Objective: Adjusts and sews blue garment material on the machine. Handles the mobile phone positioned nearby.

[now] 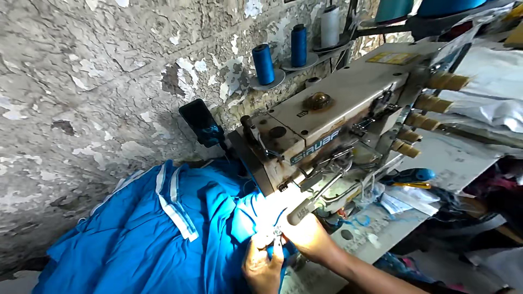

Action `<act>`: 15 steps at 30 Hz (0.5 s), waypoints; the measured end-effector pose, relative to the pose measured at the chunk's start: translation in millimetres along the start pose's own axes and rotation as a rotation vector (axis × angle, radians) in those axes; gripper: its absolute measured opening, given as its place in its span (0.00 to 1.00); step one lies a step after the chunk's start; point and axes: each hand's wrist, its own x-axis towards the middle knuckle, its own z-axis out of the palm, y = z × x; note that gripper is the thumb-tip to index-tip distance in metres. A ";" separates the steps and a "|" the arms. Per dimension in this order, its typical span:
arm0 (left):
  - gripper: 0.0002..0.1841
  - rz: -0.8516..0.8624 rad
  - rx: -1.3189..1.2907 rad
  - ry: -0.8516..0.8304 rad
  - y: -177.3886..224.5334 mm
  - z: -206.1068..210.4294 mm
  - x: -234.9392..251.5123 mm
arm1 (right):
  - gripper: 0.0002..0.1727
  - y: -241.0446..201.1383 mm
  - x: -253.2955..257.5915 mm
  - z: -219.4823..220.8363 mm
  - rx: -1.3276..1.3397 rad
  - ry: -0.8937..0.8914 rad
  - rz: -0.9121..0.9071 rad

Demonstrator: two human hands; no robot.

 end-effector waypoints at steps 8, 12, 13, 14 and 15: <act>0.10 0.058 -0.062 -0.022 -6.8 0.6 -0.3 | 0.02 -2.5 0.3 -4.8 0.271 -0.098 0.070; 0.06 -0.154 -0.174 -0.003 1.1 4.8 0.6 | 0.04 -4.5 -0.7 -3.6 0.329 -0.093 0.128; 0.06 -0.217 -0.198 0.025 4.2 6.6 1.1 | 0.03 -2.0 -0.1 -2.7 0.350 -0.091 0.137; 0.08 -0.276 -0.215 0.054 8.2 9.2 2.1 | 0.02 0.5 0.4 -2.0 0.363 -0.089 0.140; 0.10 -0.321 -0.235 0.077 12.1 11.6 2.8 | 0.02 2.3 0.6 -1.5 0.360 -0.084 0.138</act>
